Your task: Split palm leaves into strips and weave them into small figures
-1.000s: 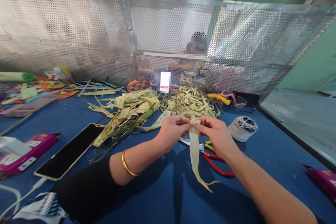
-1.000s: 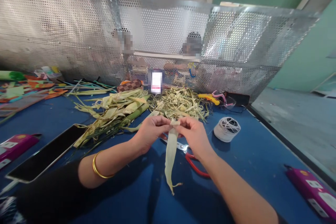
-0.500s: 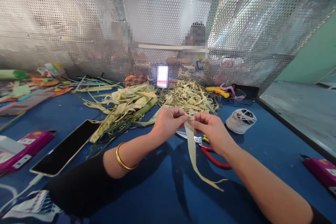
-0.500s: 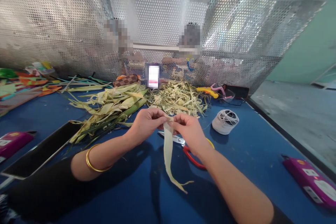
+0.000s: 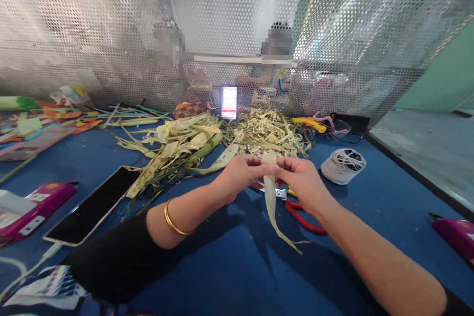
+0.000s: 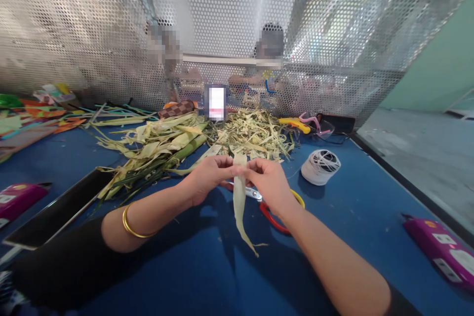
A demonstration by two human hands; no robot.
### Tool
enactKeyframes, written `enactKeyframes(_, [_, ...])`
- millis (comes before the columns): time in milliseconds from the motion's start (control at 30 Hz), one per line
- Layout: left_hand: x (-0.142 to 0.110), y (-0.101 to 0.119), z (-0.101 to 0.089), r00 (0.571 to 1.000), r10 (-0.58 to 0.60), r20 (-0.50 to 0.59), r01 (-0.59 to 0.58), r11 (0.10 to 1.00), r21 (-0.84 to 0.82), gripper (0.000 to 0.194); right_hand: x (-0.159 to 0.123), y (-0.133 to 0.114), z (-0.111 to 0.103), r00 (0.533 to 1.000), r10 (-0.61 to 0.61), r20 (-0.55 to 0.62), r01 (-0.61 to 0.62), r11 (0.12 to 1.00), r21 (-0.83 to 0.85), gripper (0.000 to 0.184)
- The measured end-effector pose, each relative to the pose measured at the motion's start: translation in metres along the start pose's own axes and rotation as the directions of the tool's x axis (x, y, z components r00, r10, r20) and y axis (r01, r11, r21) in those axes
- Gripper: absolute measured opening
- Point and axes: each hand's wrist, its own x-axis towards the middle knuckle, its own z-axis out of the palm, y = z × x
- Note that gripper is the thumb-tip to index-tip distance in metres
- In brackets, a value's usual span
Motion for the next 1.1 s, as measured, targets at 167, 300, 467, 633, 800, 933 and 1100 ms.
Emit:
enactKeyframes(167, [-0.001,-0.005,0.003,0.998,-0.056,-0.010,0.056,0.996,-0.063,0.030,0.002,-0.001,-0.003,0.999,-0.044,0.028,0.046,0.998,-0.051,0.030])
enactKeyframes(300, [0.000,-0.003,0.001,0.998,-0.065,-0.010,0.064,0.994,-0.089,0.025,0.003,-0.001,-0.008,0.997,-0.006,0.080,0.007,1.000,-0.011,0.026])
enactKeyframes(467, [0.000,-0.003,0.002,0.992,-0.119,-0.032,0.115,0.988,-0.098,0.012,0.002,0.000,-0.008,0.981,0.142,0.130,-0.161,0.976,0.149,0.028])
enactKeyframes(633, [0.000,-0.004,0.005,0.995,-0.080,-0.054,0.077,0.995,-0.061,0.015,0.005,0.006,-0.007,0.980,0.157,0.122,-0.175,0.973,0.153,0.031])
enactKeyframes(800, [0.000,-0.003,0.006,0.996,-0.077,-0.043,0.073,0.993,-0.092,0.018,0.008,0.012,-0.009,0.975,0.156,0.157,-0.189,0.956,0.224,0.030])
enactKeyframes(933, [-0.001,-0.004,0.005,0.998,-0.056,-0.034,0.053,0.996,-0.065,0.015,0.007,0.011,-0.009,0.969,0.183,0.164,-0.220,0.942,0.252,0.028])
enactKeyframes(1100, [-0.001,-0.005,0.006,0.999,-0.030,-0.037,0.029,0.999,-0.034,0.012,0.007,0.012,-0.010,0.965,0.198,0.170,-0.241,0.926,0.290,0.028])
